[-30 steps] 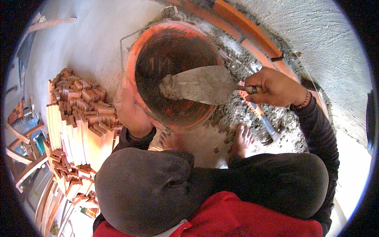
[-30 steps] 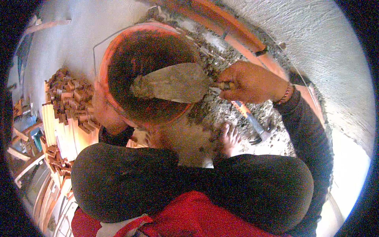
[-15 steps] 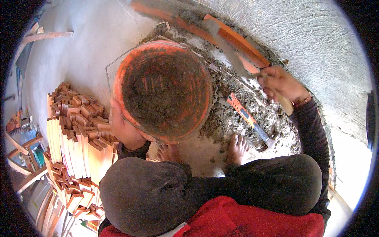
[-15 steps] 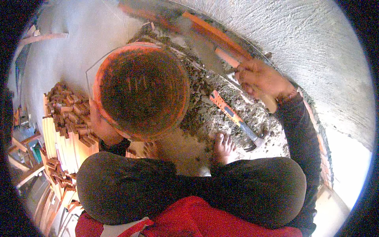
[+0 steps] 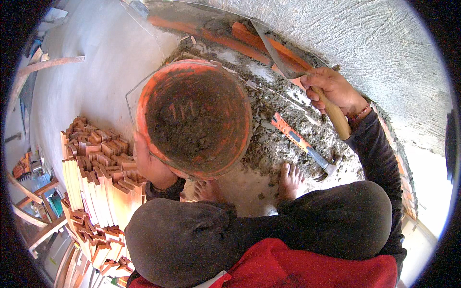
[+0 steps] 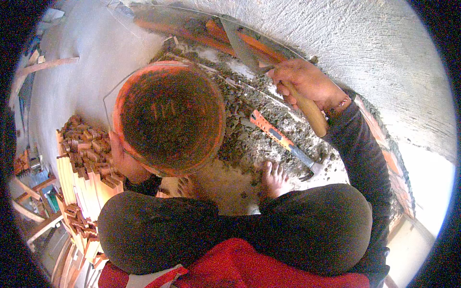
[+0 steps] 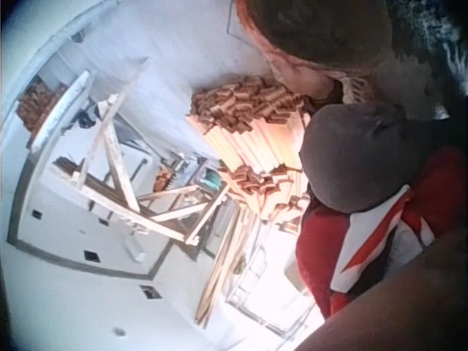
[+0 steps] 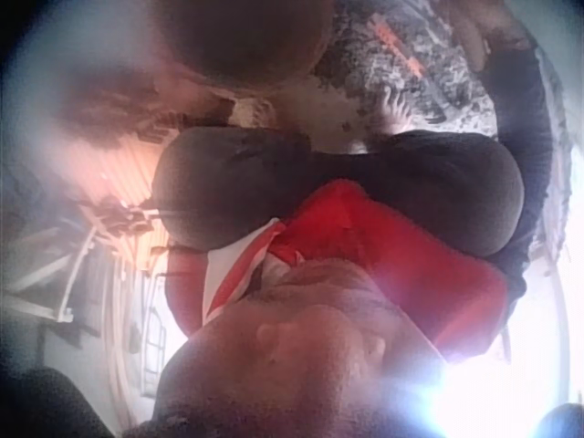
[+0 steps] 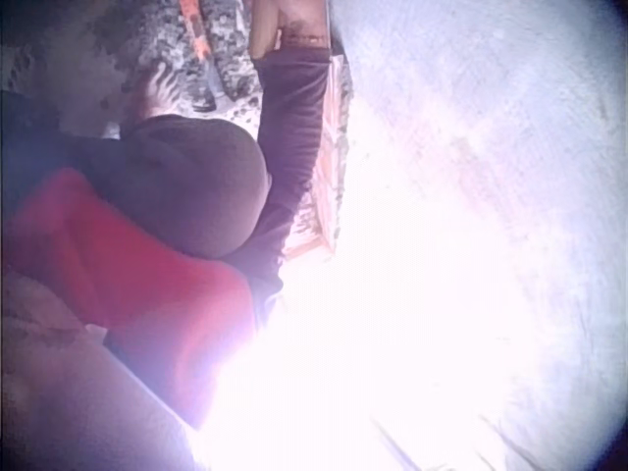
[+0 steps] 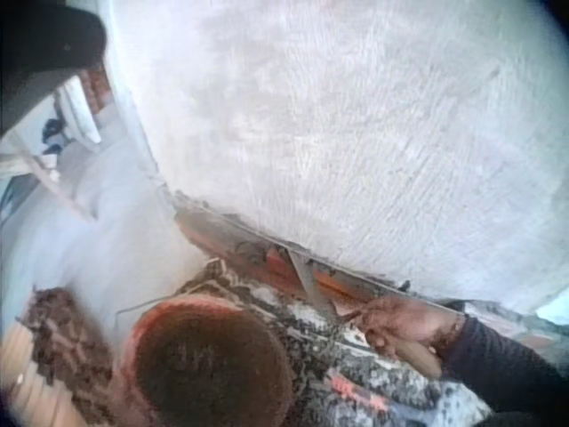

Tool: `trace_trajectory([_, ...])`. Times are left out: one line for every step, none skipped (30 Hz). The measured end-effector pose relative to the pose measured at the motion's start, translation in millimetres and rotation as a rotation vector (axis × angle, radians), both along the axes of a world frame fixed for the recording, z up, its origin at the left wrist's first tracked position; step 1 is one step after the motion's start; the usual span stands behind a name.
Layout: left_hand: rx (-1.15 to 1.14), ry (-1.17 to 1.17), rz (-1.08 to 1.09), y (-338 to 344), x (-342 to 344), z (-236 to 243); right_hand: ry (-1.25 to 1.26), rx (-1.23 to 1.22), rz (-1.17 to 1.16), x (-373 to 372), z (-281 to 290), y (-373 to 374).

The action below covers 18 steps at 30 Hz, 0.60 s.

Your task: The person applies mortar to a brick using a trowel and places it onto a wall.

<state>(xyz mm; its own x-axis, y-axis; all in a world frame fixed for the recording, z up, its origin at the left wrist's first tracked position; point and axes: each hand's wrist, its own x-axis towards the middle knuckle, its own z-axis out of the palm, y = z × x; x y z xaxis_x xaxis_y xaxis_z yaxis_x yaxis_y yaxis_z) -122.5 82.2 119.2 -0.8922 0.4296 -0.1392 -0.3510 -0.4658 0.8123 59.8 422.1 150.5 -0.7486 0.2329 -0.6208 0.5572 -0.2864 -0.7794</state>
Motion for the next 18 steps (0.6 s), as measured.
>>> trace_trajectory([0.003, 0.024, 0.007, -1, -1, -2, -0.007, 0.009, -0.008, 0, 0, -1])
trace_trajectory([0.002, 0.042, -0.008, 0, -1, -2, -0.016, 0.019, -0.018, 2, 1, -3])
trace_trajectory([0.001, 0.060, -0.022, 1, -1, -2, -0.037, 0.085, -0.011, 2, 3, -6])
trace_trajectory([-0.005, 0.074, -0.056, 3, 0, -2, -0.057, 0.151, -0.004, 3, 4, -9])
trace_trajectory([-0.013, 0.093, -0.088, 4, -1, 0, -0.074, 0.215, 0.006, 3, 6, -13])
trace_trajectory([-0.033, 0.087, -0.090, 2, -1, 1, -0.086, 0.422, 0.077, 4, 6, -17])
trace_trajectory([-0.053, 0.082, -0.092, -2, -1, 2, -0.097, 0.629, 0.148, 7, 4, -21])
trace_trajectory([-0.060, 0.085, -0.094, -1, -1, 1, -0.110, 0.838, 0.217, 12, 1, -23])
trace_trajectory([-0.062, 0.086, -0.096, -2, -1, 1, -0.073, 1.074, 0.209, 20, -12, -27])
trace_trajectory([-0.054, 0.099, -0.096, 0, -1, 0, -0.055, 1.130, 0.193, 26, -14, -28])
trace_trajectory([-0.034, 0.090, -0.082, 1, -1, -1, -0.039, 1.184, 0.178, 31, -15, -31])
trace_trajectory([-0.013, 0.082, -0.068, 3, -1, -2, -0.024, 1.237, 0.162, 35, -15, -35])
trace_trajectory([0.023, 0.054, -0.038, 5, 1, 0, 0.001, 1.274, 0.213, 39, -10, -38])
trace_trajectory([0.040, 0.032, -0.028, 7, 2, 3, 0.030, 1.308, 0.259, 43, 0, -40])
trace_trajectory([0.058, 0.010, -0.012, 6, 2, 4, 0.061, 1.341, 0.310, 44, 11, -42])
trace_trajectory([0.061, -0.012, -0.012, 4, 1, 5, 0.077, 1.216, 0.376, 45, 22, -43])
trace_trajectory([0.065, -0.035, -0.016, 4, 1, 5, 0.088, 1.089, 0.437, 48, 35, -41])
trace_trajectory([0.054, -0.036, -0.015, 1, 0, 4, 0.109, 0.958, 0.498, 46, 48, -39])
